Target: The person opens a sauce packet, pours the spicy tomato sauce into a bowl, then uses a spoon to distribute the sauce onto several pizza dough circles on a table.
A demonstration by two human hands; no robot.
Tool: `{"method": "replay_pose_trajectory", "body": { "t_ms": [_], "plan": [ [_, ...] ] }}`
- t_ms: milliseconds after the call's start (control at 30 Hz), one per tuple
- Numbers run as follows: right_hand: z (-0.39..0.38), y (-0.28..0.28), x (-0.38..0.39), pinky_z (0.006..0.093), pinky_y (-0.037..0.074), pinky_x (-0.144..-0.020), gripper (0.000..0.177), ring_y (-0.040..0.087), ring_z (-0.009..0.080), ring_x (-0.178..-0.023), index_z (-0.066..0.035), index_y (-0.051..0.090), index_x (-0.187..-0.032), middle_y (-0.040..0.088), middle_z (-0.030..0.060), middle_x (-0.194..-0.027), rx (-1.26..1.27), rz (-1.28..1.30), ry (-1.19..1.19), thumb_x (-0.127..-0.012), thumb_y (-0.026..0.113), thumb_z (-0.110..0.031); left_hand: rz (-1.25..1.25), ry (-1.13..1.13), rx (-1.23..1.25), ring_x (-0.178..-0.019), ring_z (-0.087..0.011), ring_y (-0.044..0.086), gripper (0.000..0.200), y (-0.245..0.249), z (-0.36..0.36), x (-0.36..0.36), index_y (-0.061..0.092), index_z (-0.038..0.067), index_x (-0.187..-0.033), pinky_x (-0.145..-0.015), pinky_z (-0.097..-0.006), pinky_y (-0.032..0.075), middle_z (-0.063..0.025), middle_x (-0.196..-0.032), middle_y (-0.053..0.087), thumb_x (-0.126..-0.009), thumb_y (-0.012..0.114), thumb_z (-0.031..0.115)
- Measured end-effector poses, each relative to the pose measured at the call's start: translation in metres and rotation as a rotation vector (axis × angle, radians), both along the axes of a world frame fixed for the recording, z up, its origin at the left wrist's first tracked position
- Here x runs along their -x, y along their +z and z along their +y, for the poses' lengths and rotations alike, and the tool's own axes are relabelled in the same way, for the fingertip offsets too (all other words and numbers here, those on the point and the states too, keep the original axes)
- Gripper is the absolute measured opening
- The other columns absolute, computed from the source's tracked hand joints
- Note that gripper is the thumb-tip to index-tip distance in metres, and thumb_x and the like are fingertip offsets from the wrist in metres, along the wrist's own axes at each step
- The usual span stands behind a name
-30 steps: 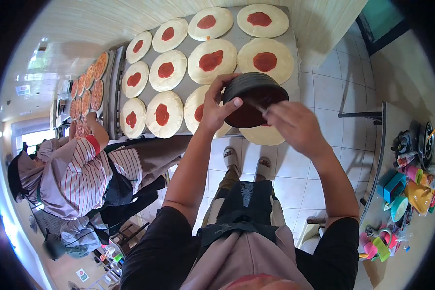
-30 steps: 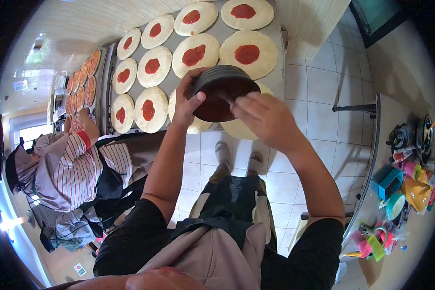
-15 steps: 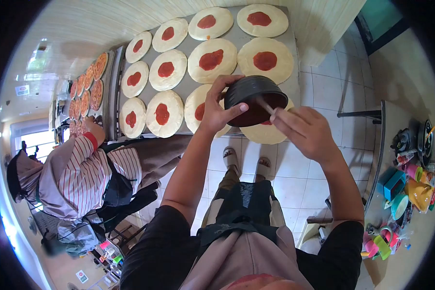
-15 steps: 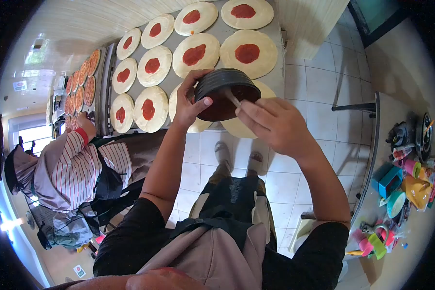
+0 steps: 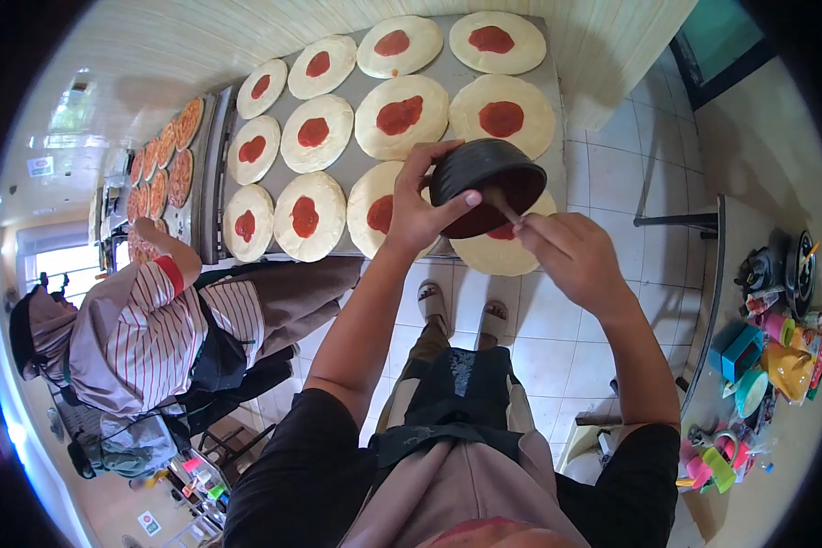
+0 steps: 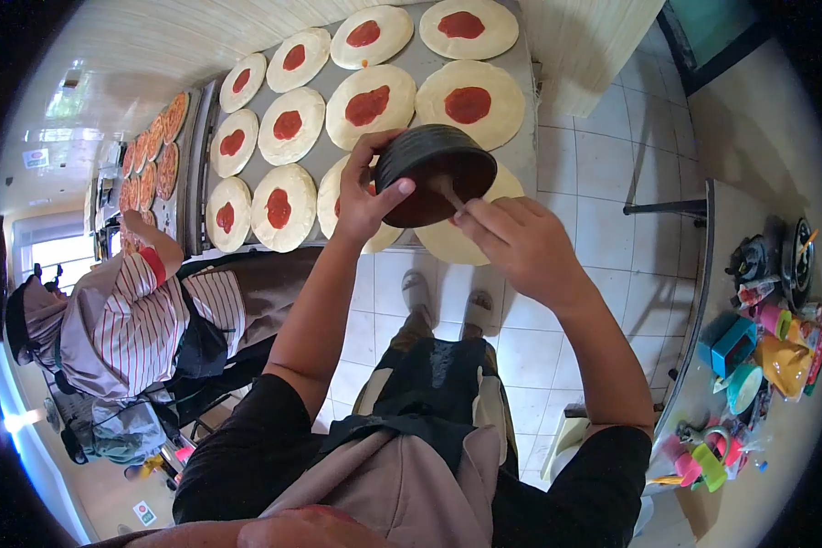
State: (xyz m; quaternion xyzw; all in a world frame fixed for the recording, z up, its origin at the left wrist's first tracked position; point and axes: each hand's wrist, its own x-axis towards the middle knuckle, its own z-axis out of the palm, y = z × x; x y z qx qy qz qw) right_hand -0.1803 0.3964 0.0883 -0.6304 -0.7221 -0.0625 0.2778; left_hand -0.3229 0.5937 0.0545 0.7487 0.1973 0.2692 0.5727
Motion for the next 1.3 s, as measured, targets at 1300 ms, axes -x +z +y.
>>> {"method": "replay_pose_trajectory", "body": {
  "t_ms": [1300],
  "plan": [
    [-0.024, -0.077, 0.028, 0.0367, 0.052, -0.073, 0.019, 0.062, 0.0313, -0.086, 0.000, 0.061, -0.100, 0.061, 0.0147, -0.095, -0.012, 0.453, -0.299, -0.082, 0.060, -0.003, 0.281, 0.370, -0.300, -0.097, -0.0263, 0.059, 0.059, -0.006, 0.008, -0.022, 0.060, 0.005, -0.106, -0.084, -0.0369, 0.046, -0.0104, -0.102, 0.058, -0.065, 0.080, 0.044]
  ]
}}
